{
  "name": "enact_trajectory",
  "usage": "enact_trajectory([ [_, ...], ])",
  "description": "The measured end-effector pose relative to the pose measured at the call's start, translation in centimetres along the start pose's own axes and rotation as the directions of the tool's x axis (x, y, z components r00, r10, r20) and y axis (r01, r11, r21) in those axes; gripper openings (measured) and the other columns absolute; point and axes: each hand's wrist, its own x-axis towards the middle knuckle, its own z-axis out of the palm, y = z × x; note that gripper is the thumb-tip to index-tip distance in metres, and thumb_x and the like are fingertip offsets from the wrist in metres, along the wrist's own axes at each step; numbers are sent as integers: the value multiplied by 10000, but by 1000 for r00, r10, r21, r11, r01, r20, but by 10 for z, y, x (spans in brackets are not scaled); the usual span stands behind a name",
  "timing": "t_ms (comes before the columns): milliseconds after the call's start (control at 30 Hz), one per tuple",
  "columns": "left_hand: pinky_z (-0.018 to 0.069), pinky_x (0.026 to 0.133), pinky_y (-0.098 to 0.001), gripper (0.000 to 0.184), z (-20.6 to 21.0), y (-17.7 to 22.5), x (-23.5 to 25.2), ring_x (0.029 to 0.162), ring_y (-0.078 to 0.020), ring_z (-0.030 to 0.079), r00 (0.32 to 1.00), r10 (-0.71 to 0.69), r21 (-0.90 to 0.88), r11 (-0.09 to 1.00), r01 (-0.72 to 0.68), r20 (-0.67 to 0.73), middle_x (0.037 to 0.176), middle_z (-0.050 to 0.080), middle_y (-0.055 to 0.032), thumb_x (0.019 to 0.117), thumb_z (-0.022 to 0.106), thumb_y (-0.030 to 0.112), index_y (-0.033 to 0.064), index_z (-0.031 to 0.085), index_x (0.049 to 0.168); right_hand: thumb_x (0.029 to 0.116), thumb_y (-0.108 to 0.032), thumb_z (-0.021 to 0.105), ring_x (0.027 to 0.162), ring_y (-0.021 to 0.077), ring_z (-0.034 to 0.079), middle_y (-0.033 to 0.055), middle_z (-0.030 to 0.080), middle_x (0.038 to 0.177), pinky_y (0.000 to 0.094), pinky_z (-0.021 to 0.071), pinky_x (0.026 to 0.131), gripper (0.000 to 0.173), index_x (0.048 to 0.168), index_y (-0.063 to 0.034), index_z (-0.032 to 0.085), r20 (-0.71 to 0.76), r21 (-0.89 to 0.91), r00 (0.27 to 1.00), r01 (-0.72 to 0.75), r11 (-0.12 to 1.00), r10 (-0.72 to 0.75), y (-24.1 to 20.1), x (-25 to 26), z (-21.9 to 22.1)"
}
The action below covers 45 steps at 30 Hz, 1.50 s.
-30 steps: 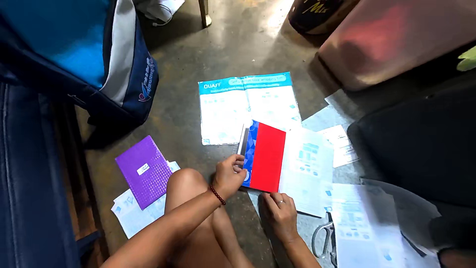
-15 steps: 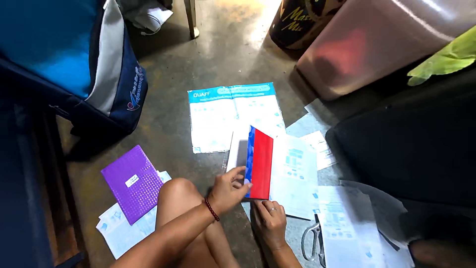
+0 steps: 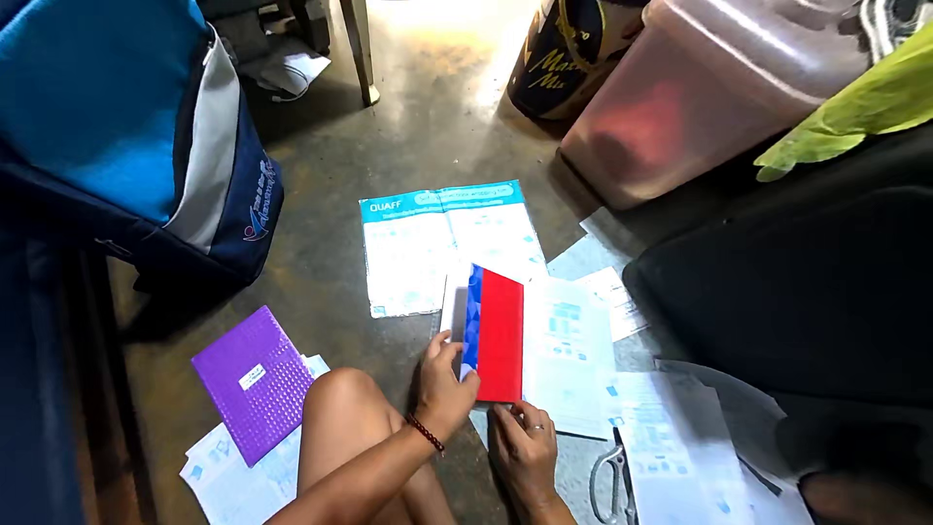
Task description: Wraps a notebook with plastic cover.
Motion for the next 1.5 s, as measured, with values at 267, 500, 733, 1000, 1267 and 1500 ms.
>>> enact_trajectory([
  [267, 454, 1088, -371, 439, -10, -5, 19, 1327, -307, 526, 978, -206, 23, 978, 205, 42, 1499, 455, -263, 942, 690, 74, -76, 582, 1339, 921, -185, 621, 869, 299, 660, 170, 706, 927, 375, 524, 807, 207, 863, -77, 787, -21, 40, 999, -23, 999, 24, 0, -2, 2],
  [500, 400, 1117, -445, 435, -11, -8, 20, 1368, -368, 446, 978, -209, 65, 976, 209, 0, 1522, 403, -269, 916, 719, 110, -35, 623, 1315, 920, -184, 615, 858, 308, 670, 169, 713, 918, 383, 533, 794, 215, 859, -70, 788, 1, 35, 1000, -13, 999, 13, -2, -4, 1],
  [733, 398, 1101, -437, 361, -17, -7, 25, 1339, -355, 454, 973, -231, 39, 972, 231, -20, 1482, 427, -263, 921, 718, 113, -8, 666, 1257, 949, -211, 611, 828, 316, 663, 163, 704, 892, 400, 527, 776, 241, 940, -56, 795, 9, 0, 999, 39, 999, -39, 1, -9, -2],
  [1000, 450, 1031, -437, 267, -16, -19, 34, 1252, -332, 501, 963, -268, -48, 963, 267, -23, 1386, 487, -244, 931, 733, 123, -5, 698, 1162, 982, -198, 592, 844, 327, 668, 178, 724, 953, 411, 515, 802, 271, 1069, -28, 784, 58, -56, 992, 116, 992, -113, -1, -17, -8],
  [1267, 474, 996, -437, 256, -12, -20, 36, 1214, -325, 532, 967, -254, -18, 967, 254, -27, 1375, 506, -236, 931, 735, 123, -14, 690, 1142, 967, -231, 622, 885, 322, 663, 188, 710, 971, 411, 516, 843, 284, 1117, -44, 775, 31, 44, 999, 28, 999, -30, -12, -1, -6],
  [1500, 490, 959, -391, 232, -15, -20, 37, 1168, -280, 557, 971, -237, -23, 971, 237, -24, 1326, 531, -220, 932, 728, 131, -7, 698, 1115, 811, -172, 725, 1152, 478, 647, 284, 662, 1261, 582, 516, 975, 478, 1253, 8, 709, 189, 103, 982, -41, 994, 20, -35, 48, 16],
])
